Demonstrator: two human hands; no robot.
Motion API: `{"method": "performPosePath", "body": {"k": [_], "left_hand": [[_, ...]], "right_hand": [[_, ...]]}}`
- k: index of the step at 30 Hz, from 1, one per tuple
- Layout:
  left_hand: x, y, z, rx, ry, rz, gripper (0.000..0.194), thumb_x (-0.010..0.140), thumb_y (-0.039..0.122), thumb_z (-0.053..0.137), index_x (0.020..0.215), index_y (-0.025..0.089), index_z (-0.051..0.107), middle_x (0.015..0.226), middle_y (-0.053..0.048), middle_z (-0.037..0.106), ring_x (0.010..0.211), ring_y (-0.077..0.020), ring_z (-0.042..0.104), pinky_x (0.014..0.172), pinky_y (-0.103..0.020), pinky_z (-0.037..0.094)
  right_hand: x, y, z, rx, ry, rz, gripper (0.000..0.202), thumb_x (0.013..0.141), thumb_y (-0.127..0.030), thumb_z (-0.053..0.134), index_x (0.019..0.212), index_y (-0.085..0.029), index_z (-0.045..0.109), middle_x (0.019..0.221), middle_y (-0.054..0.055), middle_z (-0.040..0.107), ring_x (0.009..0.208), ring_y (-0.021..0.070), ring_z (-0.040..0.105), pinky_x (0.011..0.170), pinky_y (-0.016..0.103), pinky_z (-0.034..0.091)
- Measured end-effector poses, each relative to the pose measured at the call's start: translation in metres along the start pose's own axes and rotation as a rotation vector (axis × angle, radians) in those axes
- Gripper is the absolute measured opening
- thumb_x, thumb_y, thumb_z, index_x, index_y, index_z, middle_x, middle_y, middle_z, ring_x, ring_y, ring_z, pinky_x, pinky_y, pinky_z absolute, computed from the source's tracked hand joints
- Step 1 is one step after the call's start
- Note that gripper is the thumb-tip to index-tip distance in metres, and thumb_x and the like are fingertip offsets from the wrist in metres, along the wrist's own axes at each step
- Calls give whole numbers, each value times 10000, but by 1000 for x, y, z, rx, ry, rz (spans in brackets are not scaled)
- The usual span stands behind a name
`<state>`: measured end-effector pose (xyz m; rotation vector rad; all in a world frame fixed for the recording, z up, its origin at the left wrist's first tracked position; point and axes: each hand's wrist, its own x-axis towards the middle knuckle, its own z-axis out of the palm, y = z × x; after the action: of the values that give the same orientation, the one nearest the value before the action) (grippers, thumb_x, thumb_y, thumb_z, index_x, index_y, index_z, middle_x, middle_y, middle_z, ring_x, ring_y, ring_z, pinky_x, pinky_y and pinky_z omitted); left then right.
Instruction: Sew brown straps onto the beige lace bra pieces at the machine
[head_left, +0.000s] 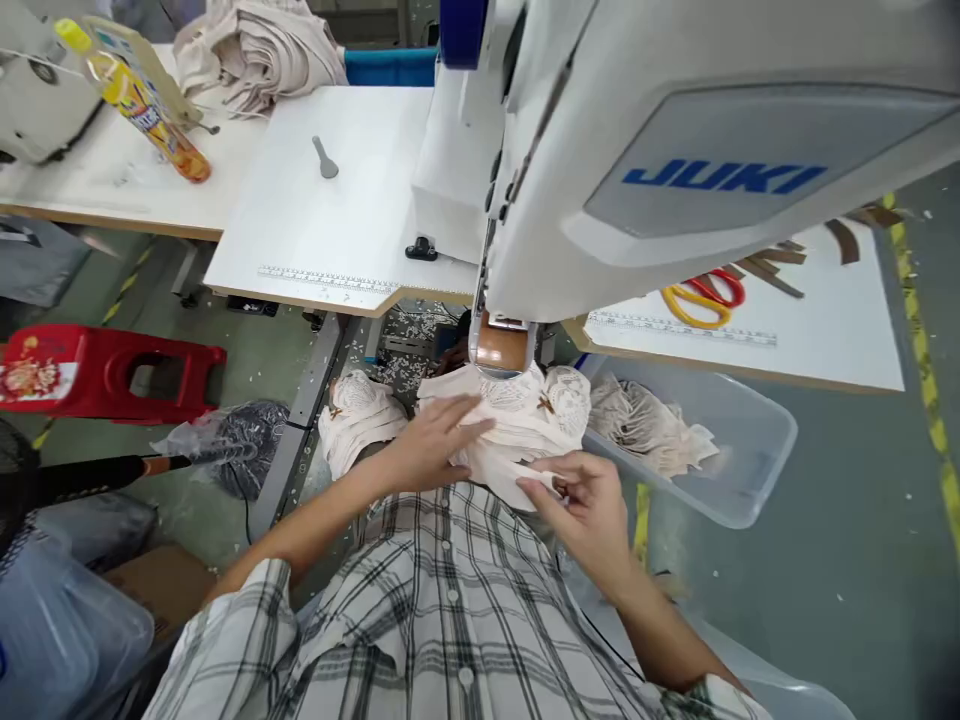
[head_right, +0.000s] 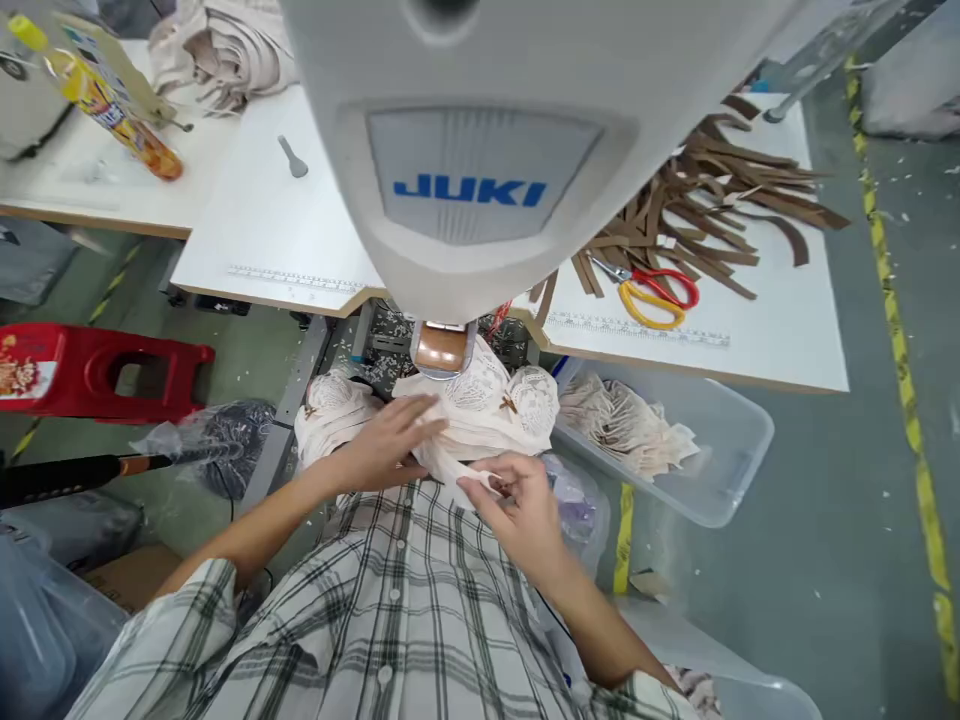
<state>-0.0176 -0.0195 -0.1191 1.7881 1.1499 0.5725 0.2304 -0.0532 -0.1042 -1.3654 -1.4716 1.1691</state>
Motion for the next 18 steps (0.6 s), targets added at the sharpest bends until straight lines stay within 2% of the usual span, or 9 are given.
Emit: {"method": "performPosePath", "body": {"k": [1, 3, 4, 6, 10, 14, 18], "left_hand": [[5, -1, 12, 65, -74, 39, 473, 765, 233, 694, 1222, 343, 643, 1389, -31, 583, 1342, -283, 461, 1147, -458, 331], [12, -11, 21, 68, -111, 22, 289, 794, 217, 633, 1042, 343, 712, 1088, -20, 715, 1123, -252, 617, 1036, -402, 432], [12, -18, 19, 47, -100, -6, 216, 800, 225, 624, 954, 335, 728, 945, -14, 728, 997, -239, 658, 958, -373, 471], [7, -33, 5, 14, -56, -63, 160, 808, 239, 617, 878, 316, 739, 843, -14, 728, 856, -226, 676, 839, -333, 495], [-19, -59, -42, -55, 64, -208, 159, 757, 204, 665, 866, 270, 759, 877, -46, 748, 791, -221, 677, 705, -273, 483], [-49, -78, -99, -150, 149, -389, 181, 756, 190, 656, 893, 227, 768, 791, -49, 742, 662, -192, 651, 550, -225, 443], [-77, -86, -158, -270, 173, -549, 148, 706, 157, 721, 846, 182, 762, 651, -21, 708, 541, -154, 615, 469, -191, 412]], "right_hand": [[-3, -3, -1, 33, -5, -36, 340, 790, -310, 760, 988, -246, 491, 859, 19, 714, 687, 153, 694, 558, 259, 559], [-6, -7, -7, 64, 39, -76, 361, 766, -269, 782, 966, -242, 484, 835, 11, 713, 713, 159, 709, 597, 269, 572], [-6, -7, -12, 61, 90, -73, 373, 753, -268, 793, 960, -238, 485, 810, 3, 704, 701, 155, 703, 597, 266, 565], [-2, -3, -22, 38, 214, -22, 388, 739, -309, 805, 947, -228, 488, 749, -21, 659, 643, 135, 662, 566, 246, 526], [18, 14, -38, -11, 408, 66, 429, 734, -424, 792, 932, -213, 476, 746, -50, 542, 624, 98, 546, 572, 233, 443], [38, 31, -47, -18, 541, 25, 433, 741, -441, 777, 884, -221, 433, 823, -35, 498, 740, 110, 536, 703, 268, 456], [49, 38, -55, -39, 533, 115, 425, 728, -445, 784, 890, -231, 455, 793, -31, 498, 706, 119, 520, 692, 284, 447]]}}
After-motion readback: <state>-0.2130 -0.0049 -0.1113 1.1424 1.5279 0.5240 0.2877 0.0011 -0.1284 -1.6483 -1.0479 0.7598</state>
